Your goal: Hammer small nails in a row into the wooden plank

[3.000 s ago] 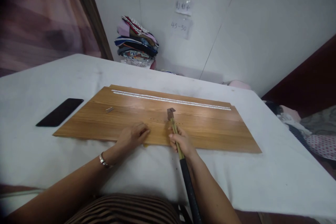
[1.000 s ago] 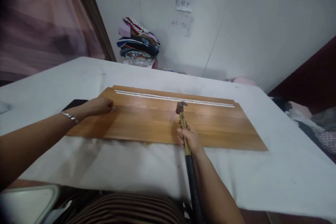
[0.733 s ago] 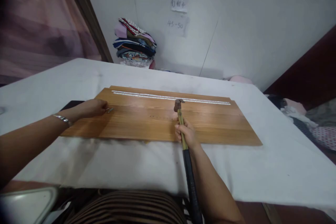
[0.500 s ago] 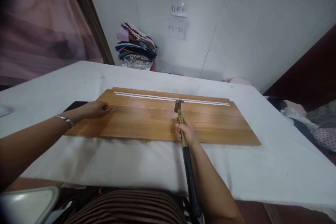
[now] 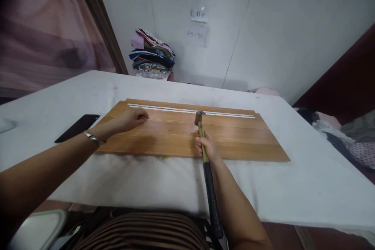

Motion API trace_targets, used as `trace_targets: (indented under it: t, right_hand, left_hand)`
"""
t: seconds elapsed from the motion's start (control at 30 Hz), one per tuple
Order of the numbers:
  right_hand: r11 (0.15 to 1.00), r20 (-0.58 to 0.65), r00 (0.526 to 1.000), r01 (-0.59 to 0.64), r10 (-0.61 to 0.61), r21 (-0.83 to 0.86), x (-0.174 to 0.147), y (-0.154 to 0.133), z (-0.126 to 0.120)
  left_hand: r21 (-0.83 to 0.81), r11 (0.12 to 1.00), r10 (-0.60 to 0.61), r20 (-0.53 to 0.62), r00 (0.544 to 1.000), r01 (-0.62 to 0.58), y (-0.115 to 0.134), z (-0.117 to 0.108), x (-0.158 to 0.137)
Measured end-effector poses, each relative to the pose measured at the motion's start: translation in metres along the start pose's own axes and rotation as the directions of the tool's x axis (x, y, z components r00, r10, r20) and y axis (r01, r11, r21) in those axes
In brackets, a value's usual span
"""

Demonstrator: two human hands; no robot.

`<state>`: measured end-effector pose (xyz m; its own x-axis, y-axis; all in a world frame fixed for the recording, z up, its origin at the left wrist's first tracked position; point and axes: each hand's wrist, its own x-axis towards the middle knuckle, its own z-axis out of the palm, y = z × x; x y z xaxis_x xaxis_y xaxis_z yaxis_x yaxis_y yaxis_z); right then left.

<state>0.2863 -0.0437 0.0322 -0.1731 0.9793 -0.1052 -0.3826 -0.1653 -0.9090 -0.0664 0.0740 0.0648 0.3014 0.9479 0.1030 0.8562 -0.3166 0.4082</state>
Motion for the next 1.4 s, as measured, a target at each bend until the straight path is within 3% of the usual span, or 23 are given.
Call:
trace_targets:
  t: [0.13, 0.27, 0.5, 0.6, 0.97, 1.4]
  right_hand:
    - [1.000, -0.026, 1.000, 0.005, -0.005, 0.002, 0.000, 0.000, -0.001]
    - [1.000, -0.045, 0.999, 0.027, -0.027, 0.005, 0.000, -0.002, -0.001]
    - [0.999, -0.056, 0.997, 0.048, -0.047, 0.006, -0.002, -0.007, -0.003]
    - [0.999, -0.062, 0.997, 0.038, -0.038, 0.004, -0.003, -0.009, -0.003]
    - [1.000, -0.092, 0.996, -0.009, 0.009, -0.002, -0.003, -0.011, 0.000]
    - [1.000, -0.062, 0.998, -0.014, 0.014, -0.003, -0.004, -0.011, -0.001]
  left_hand:
    - [-0.021, 0.974, 0.227, 0.053, 0.972, -0.226, 0.061, 0.031, 0.018]
    - [-0.037, 0.915, 0.403, 0.135, 0.905, -0.402, 0.106, 0.061, 0.033]
    - [0.081, 0.849, 0.487, 0.266, 0.832, -0.523, 0.153, 0.076, 0.044]
    - [0.096, 0.823, 0.512, 0.299, 0.805, -0.559, 0.162, 0.076, 0.045]
    - [0.137, 0.829, 0.457, 0.393, 0.798, -0.542, 0.167, 0.092, 0.054]
    - [0.165, 0.810, 0.466, 0.400, 0.789, -0.562, 0.174, 0.101, 0.056]
